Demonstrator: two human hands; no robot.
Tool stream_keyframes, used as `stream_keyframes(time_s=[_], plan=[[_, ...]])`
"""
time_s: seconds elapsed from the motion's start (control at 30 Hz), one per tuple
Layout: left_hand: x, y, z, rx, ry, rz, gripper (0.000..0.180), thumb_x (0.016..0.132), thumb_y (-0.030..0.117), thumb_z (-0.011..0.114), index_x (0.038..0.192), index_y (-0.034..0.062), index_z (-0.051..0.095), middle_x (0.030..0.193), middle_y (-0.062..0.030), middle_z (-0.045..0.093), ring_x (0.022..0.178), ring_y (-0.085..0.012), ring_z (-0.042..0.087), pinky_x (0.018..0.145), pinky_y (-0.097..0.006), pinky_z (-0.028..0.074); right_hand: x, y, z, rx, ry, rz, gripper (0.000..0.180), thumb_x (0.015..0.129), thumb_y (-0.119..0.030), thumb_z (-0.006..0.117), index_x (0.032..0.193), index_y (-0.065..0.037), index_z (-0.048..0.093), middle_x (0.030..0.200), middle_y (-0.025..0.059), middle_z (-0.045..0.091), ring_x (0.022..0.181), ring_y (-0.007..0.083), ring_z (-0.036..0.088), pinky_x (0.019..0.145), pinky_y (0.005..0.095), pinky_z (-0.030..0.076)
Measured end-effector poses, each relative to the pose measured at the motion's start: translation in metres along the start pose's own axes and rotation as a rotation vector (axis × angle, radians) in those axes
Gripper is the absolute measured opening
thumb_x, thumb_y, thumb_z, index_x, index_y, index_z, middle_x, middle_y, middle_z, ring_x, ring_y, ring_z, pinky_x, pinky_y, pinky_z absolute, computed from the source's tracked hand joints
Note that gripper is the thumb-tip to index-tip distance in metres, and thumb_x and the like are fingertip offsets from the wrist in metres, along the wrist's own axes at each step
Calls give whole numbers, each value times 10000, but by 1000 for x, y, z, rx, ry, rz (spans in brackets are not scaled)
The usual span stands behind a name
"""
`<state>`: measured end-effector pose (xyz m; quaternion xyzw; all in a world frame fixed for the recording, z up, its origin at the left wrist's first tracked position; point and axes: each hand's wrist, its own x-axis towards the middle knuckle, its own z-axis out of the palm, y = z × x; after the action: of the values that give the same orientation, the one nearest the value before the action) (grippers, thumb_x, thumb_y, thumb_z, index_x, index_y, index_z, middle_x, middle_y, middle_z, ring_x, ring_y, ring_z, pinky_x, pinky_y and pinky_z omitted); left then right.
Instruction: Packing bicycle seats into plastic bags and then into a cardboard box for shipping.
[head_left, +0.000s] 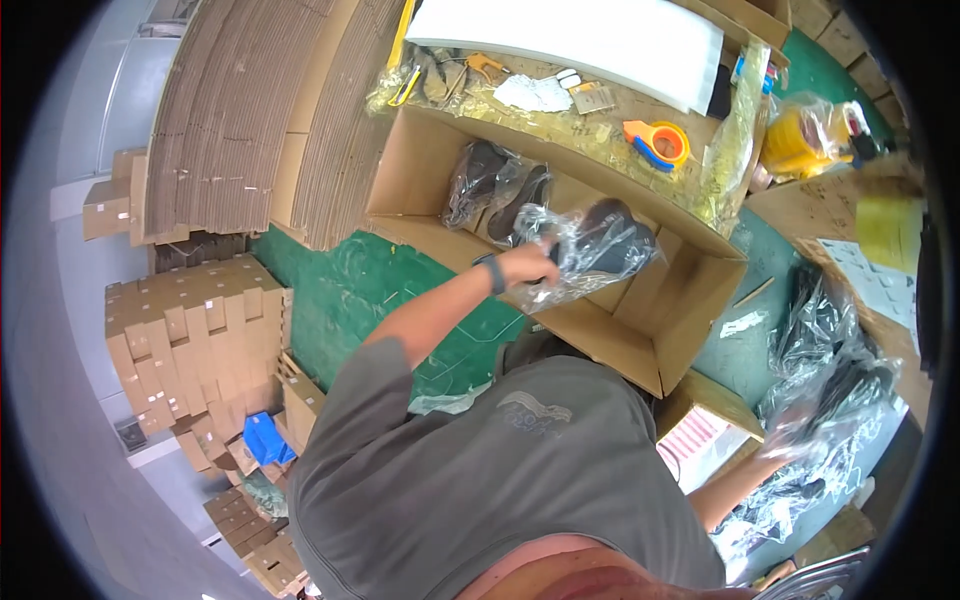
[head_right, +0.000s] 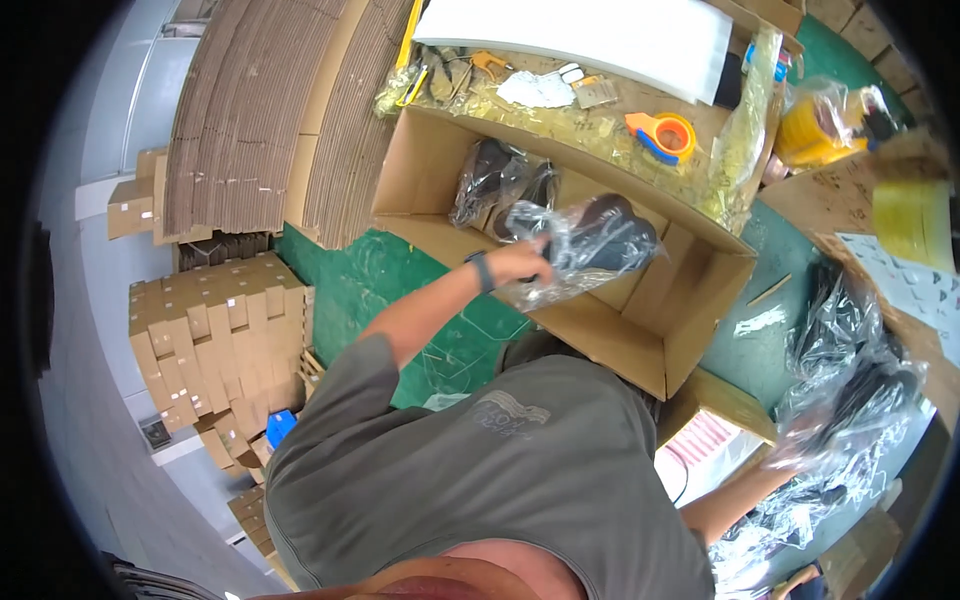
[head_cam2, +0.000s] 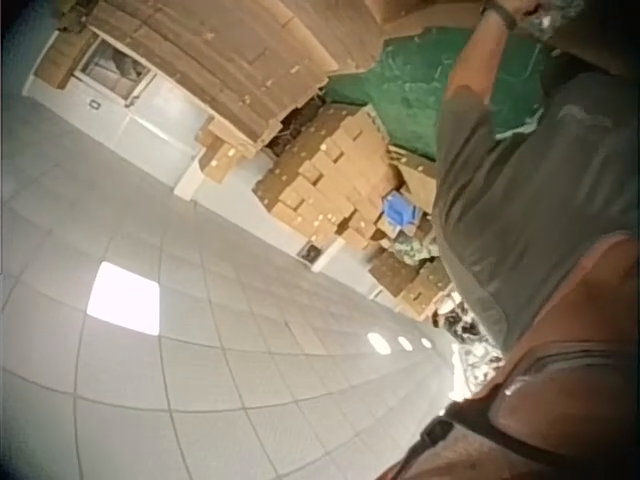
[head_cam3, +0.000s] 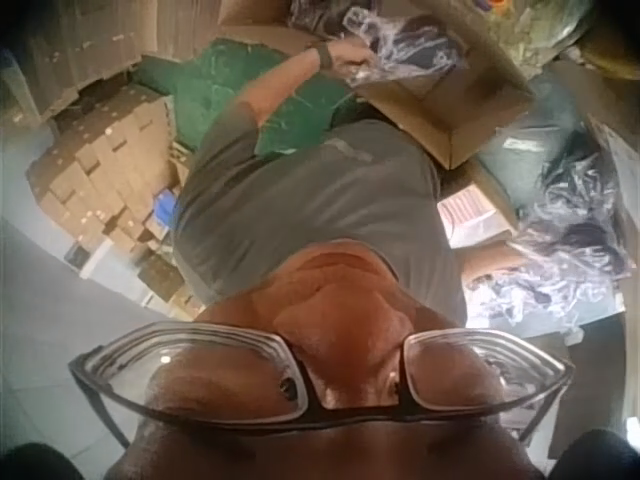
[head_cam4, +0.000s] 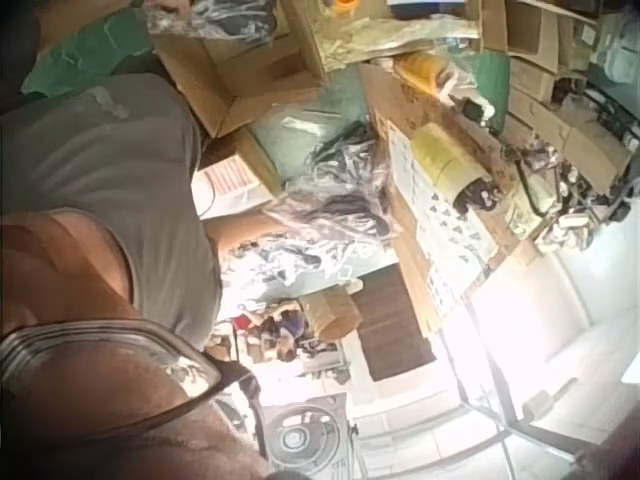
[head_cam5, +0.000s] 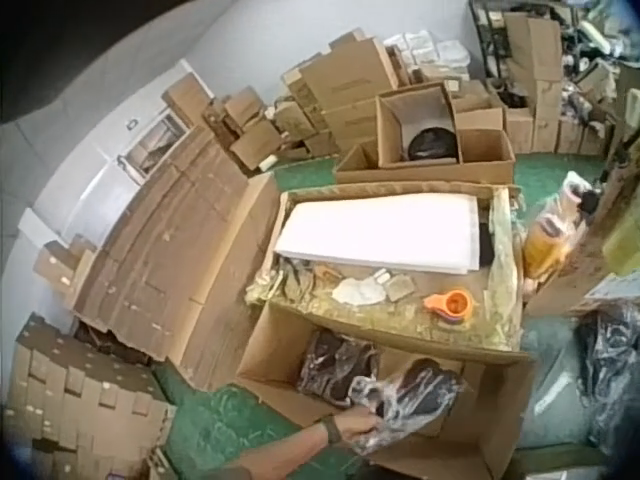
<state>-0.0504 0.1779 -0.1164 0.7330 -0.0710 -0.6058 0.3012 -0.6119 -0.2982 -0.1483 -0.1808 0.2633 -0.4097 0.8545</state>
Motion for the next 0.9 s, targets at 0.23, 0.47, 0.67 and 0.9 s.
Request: stream_keyframes(time_s=[0.23, 0.47, 0.67, 0.9], plan=[[239, -210, -38, 349, 314, -160, 233, 637, 236, 829, 682, 27, 736, 830, -141, 750, 774, -308, 736, 616, -449, 539, -76, 174, 252, -1379, -328, 186, 672, 714, 36, 752, 1369, 45, 598, 1213, 74, 670, 1102, 204, 631, 1009, 357, 505], [243, -235, -63, -320, 847, -280, 558, 872, 109, 659, 1382, -68, 522, 1310, -310, 663, 1258, -401, 649, 1031, -431, 525, 41, 454, 337, -2524, -1279, -31, 218, 713, -74, 735, 931, -77, 733, 978, 119, 693, 999, 341, 684, 798, 447, 583], [186, -161, -131, 854, -256, -207, 941, 802, 705, 729, 1460, 46, 598, 1561, -204, 517, 1424, -375, 517, 1194, -452, 413, 93, 634, 271, -2343, -1234, 204, 418, 846, -42, 646, 1220, -183, 770, 1554, 176, 457, 1511, 385, 339, 1262, 503, 260], [125, -174, -309, 614, 848, -225, 1033, 759, 581, 849, 1513, -8, 459, 1549, -247, 502, 1409, -400, 515, 1136, -479, 461, 67, 667, 202, -1951, -96, 100, 1017, 798, -358, 842, 1586, -11, 302, 1509, 322, 461, 1397, 503, 457, 1189, 502, 390]])
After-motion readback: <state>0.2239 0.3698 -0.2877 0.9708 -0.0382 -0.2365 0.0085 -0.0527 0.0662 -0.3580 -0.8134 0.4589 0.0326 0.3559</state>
